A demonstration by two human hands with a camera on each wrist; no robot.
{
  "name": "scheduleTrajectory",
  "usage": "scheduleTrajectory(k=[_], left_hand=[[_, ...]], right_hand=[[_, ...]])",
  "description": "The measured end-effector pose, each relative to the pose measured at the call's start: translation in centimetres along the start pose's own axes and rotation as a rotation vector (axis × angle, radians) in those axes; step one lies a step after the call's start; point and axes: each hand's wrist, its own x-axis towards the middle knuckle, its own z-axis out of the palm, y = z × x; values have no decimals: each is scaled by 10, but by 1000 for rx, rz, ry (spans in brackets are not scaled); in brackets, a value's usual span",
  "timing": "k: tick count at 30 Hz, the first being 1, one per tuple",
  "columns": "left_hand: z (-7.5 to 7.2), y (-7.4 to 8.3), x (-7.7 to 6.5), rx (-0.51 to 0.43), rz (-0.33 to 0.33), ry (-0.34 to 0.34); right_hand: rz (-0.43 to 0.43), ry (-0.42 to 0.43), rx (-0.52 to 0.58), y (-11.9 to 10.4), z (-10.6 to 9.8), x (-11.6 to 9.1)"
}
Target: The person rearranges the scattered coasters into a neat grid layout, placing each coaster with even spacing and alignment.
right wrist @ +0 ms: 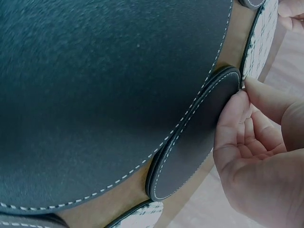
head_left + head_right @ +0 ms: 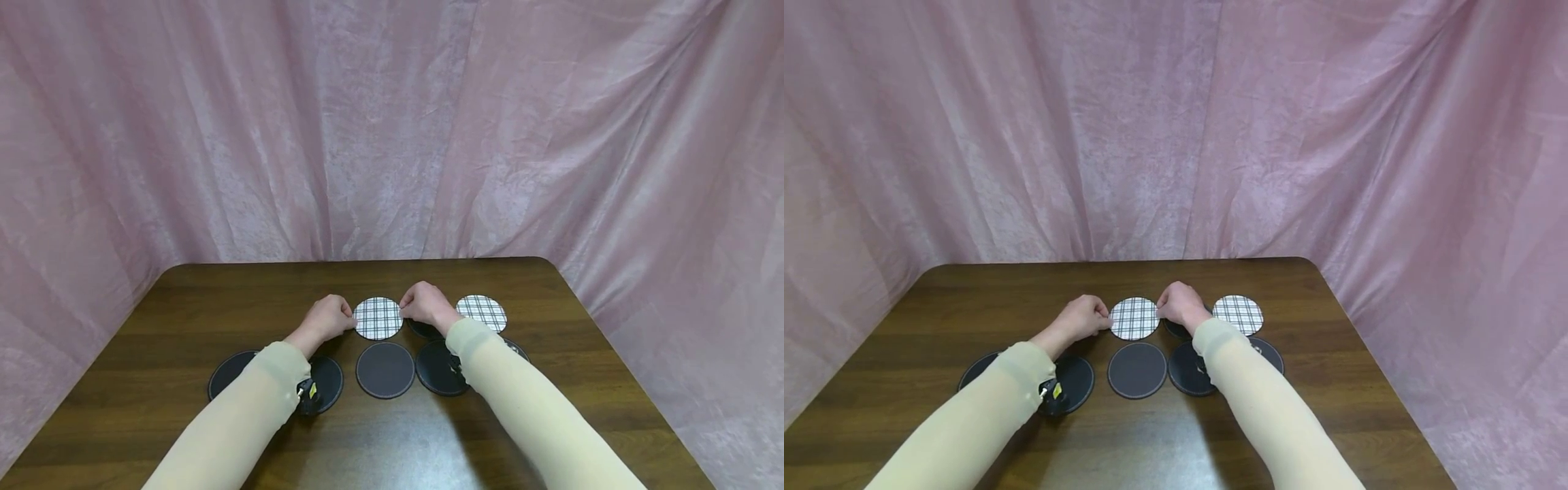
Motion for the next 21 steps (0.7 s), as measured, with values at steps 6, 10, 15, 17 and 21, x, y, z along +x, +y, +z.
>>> scheduleTrajectory(k=[6, 10, 15, 17, 21], left_hand=[[-4, 8, -5, 22, 52, 8], [-6, 12, -7, 30, 63, 0], [2, 3, 6, 24, 65, -5], [3, 1, 8, 17, 66, -4], [-2, 7, -2, 15, 73, 0]], right_hand=[[23, -15, 30, 2, -3, 1], [20, -30, 33, 2, -4, 2], [16, -37, 31, 4, -6, 2], [12, -40, 35, 4, -6, 2], [8, -49, 45, 4, -7, 2]])
